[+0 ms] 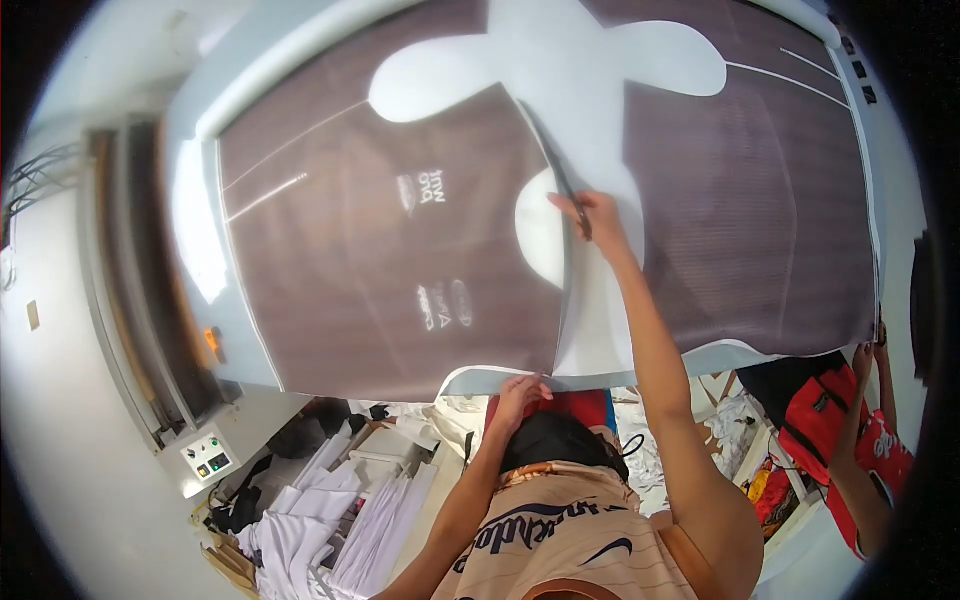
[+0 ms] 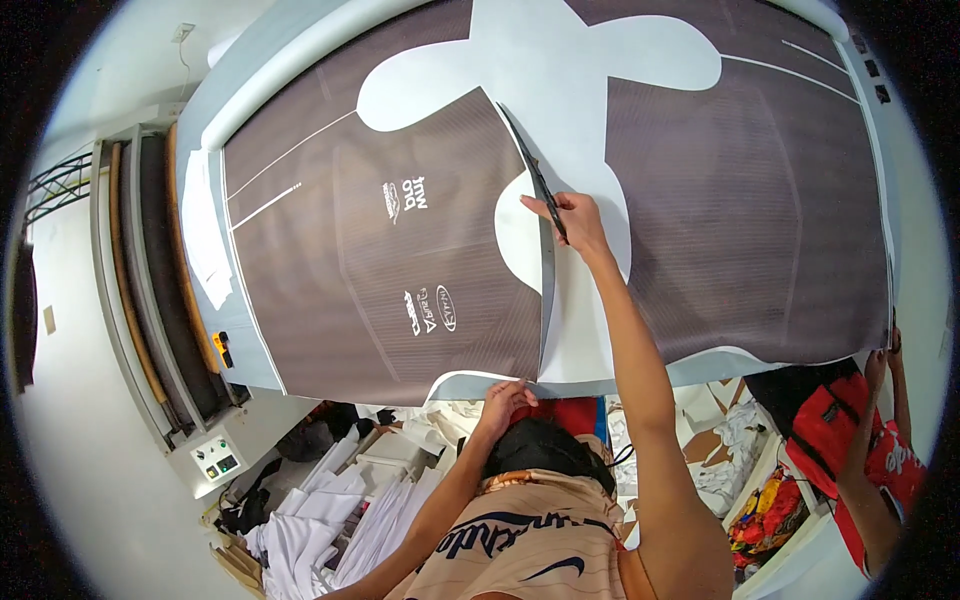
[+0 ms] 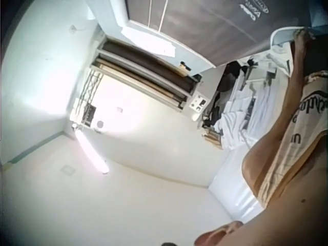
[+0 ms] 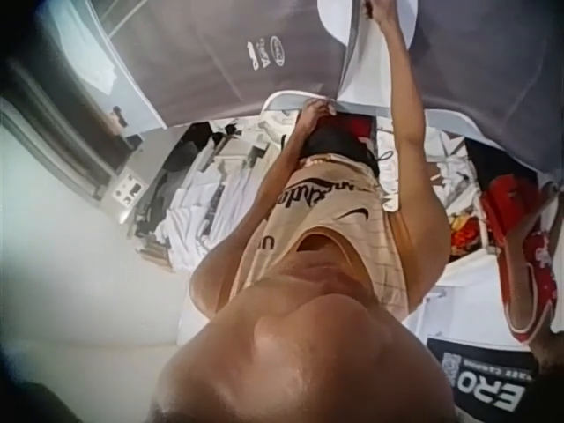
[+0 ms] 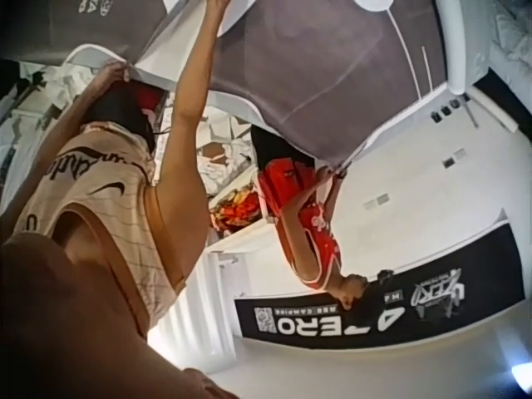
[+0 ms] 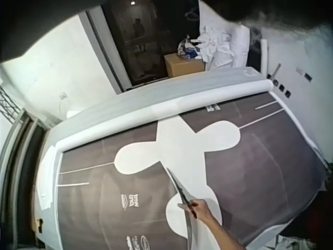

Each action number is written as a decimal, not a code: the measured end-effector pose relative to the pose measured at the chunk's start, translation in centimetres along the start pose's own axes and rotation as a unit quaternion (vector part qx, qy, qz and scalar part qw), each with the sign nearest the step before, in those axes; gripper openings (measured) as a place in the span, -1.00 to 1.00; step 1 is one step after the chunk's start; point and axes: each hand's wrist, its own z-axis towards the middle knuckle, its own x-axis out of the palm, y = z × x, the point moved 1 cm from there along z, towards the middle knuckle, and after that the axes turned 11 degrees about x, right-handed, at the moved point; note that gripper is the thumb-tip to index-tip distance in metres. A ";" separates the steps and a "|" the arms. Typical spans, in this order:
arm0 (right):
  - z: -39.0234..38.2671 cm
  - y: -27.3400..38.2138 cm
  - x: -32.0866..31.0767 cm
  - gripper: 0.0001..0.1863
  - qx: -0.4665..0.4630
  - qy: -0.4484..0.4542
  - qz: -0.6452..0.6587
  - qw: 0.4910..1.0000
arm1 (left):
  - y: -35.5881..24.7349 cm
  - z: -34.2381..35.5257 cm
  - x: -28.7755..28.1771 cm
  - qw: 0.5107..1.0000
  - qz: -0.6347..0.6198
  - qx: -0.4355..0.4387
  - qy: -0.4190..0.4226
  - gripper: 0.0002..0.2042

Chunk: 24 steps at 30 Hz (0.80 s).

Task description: Cutting fabric following paper patterns on a large table.

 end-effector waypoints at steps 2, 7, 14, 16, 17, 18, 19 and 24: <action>0.5 1.1 0.4 -0.59 -0.004 0.007 -0.002 1.000 | -0.1 0.1 -0.1 1.000 -0.013 -0.003 -0.007 -0.77; 2.7 3.6 0.6 -0.49 -0.019 0.005 0.015 1.000 | -0.4 0.6 -0.6 1.000 -0.013 -0.018 0.008 -0.78; 5.3 5.9 1.7 -0.49 -0.014 0.027 0.018 0.999 | -0.8 0.9 -0.6 1.000 -0.023 -0.004 -0.002 -0.77; 5.8 6.5 1.5 -0.49 -0.021 0.025 0.012 0.999 | -1.3 0.9 -0.6 0.999 -0.019 -0.028 -0.018 -0.76; 6.0 6.9 1.3 -0.49 -0.021 0.030 0.008 0.999 | -1.6 0.9 -0.5 0.999 -0.022 -0.026 -0.022 -0.76; 6.1 7.3 1.0 -0.49 -0.027 0.055 0.012 0.998 | -2.0 1.1 -0.4 0.999 -0.022 -0.020 -0.013 -0.76; 6.4 7.5 -0.2 -0.50 -0.031 0.071 0.014 0.997 | -2.0 1.5 0.0 1.000 -0.022 -0.019 0.002 -0.75; 7.9 11.2 -4.0 -0.49 0.018 0.147 -0.035 0.988 | -2.2 1.6 -0.6 0.999 -0.029 -0.025 -0.003 -0.77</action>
